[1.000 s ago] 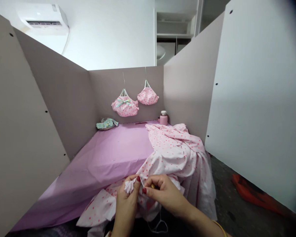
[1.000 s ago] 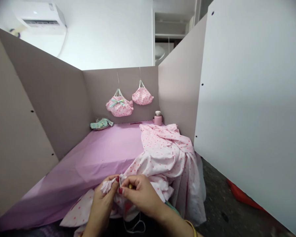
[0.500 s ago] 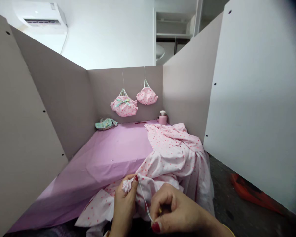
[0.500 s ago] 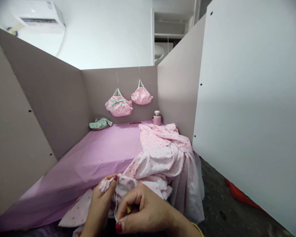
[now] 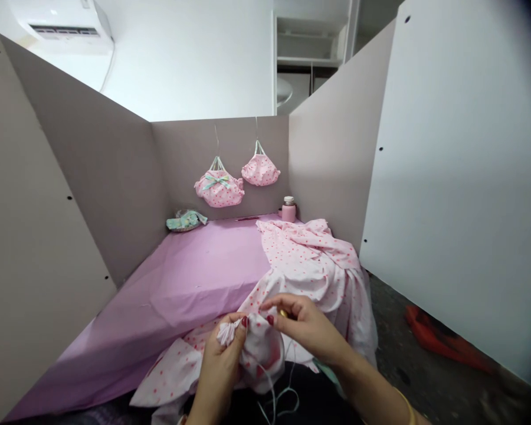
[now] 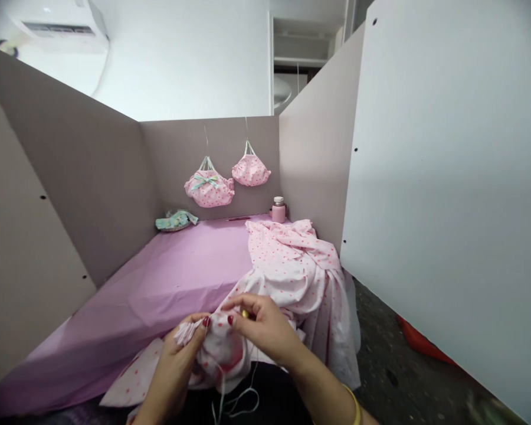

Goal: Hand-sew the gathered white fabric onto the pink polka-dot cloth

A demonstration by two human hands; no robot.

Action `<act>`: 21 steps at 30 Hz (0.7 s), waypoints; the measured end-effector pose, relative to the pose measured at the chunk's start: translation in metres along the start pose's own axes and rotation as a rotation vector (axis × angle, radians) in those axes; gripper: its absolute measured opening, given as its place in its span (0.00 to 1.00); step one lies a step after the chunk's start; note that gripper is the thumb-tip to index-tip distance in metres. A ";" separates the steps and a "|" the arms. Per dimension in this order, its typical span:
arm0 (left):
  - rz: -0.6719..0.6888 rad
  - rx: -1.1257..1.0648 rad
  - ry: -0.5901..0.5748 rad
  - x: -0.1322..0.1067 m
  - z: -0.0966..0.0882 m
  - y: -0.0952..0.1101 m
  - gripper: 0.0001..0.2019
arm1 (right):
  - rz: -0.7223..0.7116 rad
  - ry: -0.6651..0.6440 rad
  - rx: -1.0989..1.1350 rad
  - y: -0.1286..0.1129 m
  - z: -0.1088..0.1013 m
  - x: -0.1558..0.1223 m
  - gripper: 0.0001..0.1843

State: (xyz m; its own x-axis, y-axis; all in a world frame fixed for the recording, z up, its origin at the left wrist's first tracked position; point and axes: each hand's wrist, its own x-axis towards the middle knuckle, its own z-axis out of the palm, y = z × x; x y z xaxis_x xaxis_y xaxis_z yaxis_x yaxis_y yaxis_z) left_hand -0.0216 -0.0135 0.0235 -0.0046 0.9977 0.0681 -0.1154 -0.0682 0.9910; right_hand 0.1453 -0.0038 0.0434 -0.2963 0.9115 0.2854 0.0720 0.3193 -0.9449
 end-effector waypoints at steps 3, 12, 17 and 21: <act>-0.041 0.003 -0.132 -0.003 0.002 0.000 0.10 | 0.024 -0.068 0.053 0.009 -0.006 0.009 0.18; -0.026 0.024 -0.179 0.001 0.003 -0.006 0.11 | 0.084 -0.151 -0.051 0.002 -0.021 0.002 0.15; -0.040 0.047 -0.148 0.002 0.002 -0.008 0.11 | 0.073 -0.106 -0.113 0.001 -0.022 0.000 0.12; -0.062 0.038 -0.122 0.002 0.002 -0.003 0.12 | 0.061 -0.057 -0.171 -0.001 -0.019 -0.001 0.07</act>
State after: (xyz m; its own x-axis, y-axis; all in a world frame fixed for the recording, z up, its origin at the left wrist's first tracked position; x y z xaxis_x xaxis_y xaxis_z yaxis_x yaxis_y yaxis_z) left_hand -0.0191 -0.0112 0.0214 0.1224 0.9923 0.0181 -0.0744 -0.0091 0.9972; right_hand 0.1637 0.0002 0.0475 -0.3390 0.9161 0.2140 0.2511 0.3073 -0.9179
